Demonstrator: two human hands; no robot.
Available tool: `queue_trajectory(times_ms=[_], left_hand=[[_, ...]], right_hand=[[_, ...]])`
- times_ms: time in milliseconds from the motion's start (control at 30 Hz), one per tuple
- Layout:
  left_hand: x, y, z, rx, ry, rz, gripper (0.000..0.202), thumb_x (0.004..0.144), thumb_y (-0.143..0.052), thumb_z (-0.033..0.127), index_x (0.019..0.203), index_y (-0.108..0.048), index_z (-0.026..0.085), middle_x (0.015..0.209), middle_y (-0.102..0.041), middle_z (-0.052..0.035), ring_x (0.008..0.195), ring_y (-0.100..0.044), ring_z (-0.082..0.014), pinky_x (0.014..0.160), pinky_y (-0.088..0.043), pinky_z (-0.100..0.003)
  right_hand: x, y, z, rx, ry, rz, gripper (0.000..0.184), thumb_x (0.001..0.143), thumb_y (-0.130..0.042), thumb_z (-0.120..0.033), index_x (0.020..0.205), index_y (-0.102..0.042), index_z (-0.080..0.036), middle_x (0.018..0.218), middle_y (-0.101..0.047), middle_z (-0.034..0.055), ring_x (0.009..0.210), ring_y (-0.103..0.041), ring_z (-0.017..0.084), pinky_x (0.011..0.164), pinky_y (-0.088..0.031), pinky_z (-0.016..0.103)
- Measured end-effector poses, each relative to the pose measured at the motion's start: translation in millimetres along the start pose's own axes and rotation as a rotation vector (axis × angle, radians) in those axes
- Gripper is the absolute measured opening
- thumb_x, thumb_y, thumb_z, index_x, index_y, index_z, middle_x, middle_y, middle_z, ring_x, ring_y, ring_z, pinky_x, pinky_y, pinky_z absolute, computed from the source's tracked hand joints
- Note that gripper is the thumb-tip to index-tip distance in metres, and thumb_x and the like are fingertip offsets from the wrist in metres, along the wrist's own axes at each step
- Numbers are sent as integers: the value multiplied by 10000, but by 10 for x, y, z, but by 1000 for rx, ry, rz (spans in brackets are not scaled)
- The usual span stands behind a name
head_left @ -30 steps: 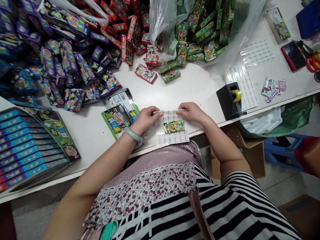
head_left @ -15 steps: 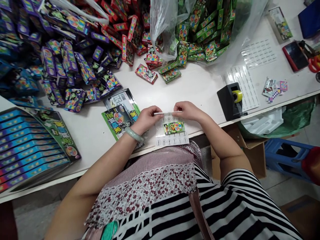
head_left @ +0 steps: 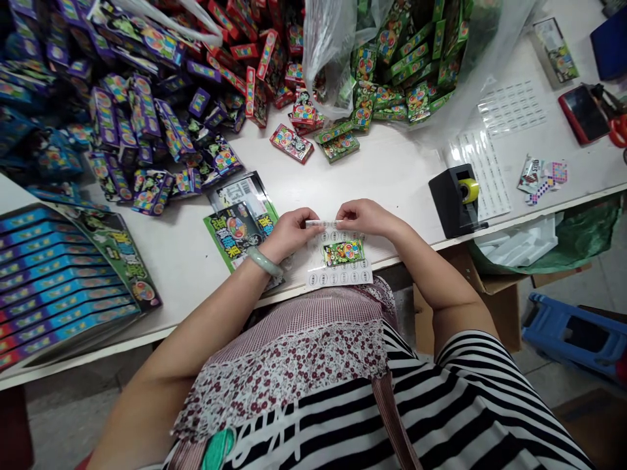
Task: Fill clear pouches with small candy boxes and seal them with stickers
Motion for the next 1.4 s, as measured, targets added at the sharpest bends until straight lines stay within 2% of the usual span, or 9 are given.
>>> queue_trajectory(times_ms=[133, 333, 533, 600, 700, 800, 967, 1233, 1400], left_hand=[[-21, 15, 13, -21, -2, -3, 245, 681, -708, 386, 745, -614, 170, 645, -555, 21, 576, -430, -113, 540, -321, -242], [-52, 58, -31, 4, 16, 2, 304, 763, -666, 450, 660, -566, 181, 551, -446, 43, 527, -385, -106, 509, -289, -241], [-49, 53, -60, 13, 47, -1, 296, 729, -706, 449, 691, -575, 186, 554, -496, 41, 535, -448, -118, 520, -342, -243], [-55, 58, -67, 21, 74, -4, 283, 747, -685, 437, 684, -571, 186, 544, -491, 41, 527, -454, -122, 526, -350, -250], [-59, 80, -62, 71, 83, 6, 244, 759, -663, 405, 694, -579, 185, 562, -504, 32, 546, -462, -130, 539, -349, -258], [-41, 106, -46, 154, 72, 40, 199, 749, -669, 373, 757, -593, 189, 629, -542, 23, 600, -486, -144, 577, -359, -267], [19, 63, -1, 300, 77, 37, 195, 759, -665, 375, 779, -588, 197, 698, -580, 0, 664, -519, -169, 617, -357, -284], [91, 46, 30, 406, 12, -4, 173, 737, -693, 354, 762, -596, 213, 725, -632, -24, 679, -553, -193, 607, -347, -281], [126, -26, 97, 543, -63, -5, 164, 747, -720, 311, 780, -590, 217, 698, -622, -26, 661, -562, -202, 582, -332, -274]], right_hand=[[5, -19, -24, -24, 11, 1, 80, 758, -705, -210, 766, -654, -150, 681, -593, -34, 627, -478, 94, 617, -323, 243], [-11, -21, -50, -66, 39, -26, 161, 835, -631, -281, 741, -666, -155, 676, -609, -18, 653, -496, 105, 637, -315, 254], [14, -31, -45, -42, 0, -21, 97, 809, -664, -253, 792, -678, -159, 751, -659, 5, 697, -552, 124, 668, -372, 266], [-15, 18, 9, 14, 13, 0, 138, 770, -704, -252, 875, -676, -166, 789, -659, 7, 726, -569, 133, 699, -411, 275], [-115, 143, 173, 111, 24, 48, 321, 698, -747, -221, 998, -641, -181, 830, -645, 2, 752, -584, 141, 732, -450, 289], [-217, 235, 368, 180, -2, 74, 317, 692, -706, -187, 995, -614, -193, 803, -623, -13, 728, -574, 136, 705, -449, 287], [-269, 347, 508, 242, -62, 231, 172, 714, -655, -185, 878, -604, -184, 730, -573, -34, 693, -544, 123, 692, -445, 279], [-356, 360, 353, 49, -41, 327, 84, 739, -674, -269, 774, -667, -192, 770, -635, -7, 727, -548, 140, 726, -419, 297], [-472, 531, 381, 333, -70, 543, 176, 688, -704, -349, 740, -635, -196, 822, -636, 2, 767, -569, 142, 765, -460, 303]])
Point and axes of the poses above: each hand's wrist, its own x-axis towards the middle knuckle, its own y-axis out of the back of the hand, z = x × y, the point moved 6 cm from there along x, towards the middle knuckle
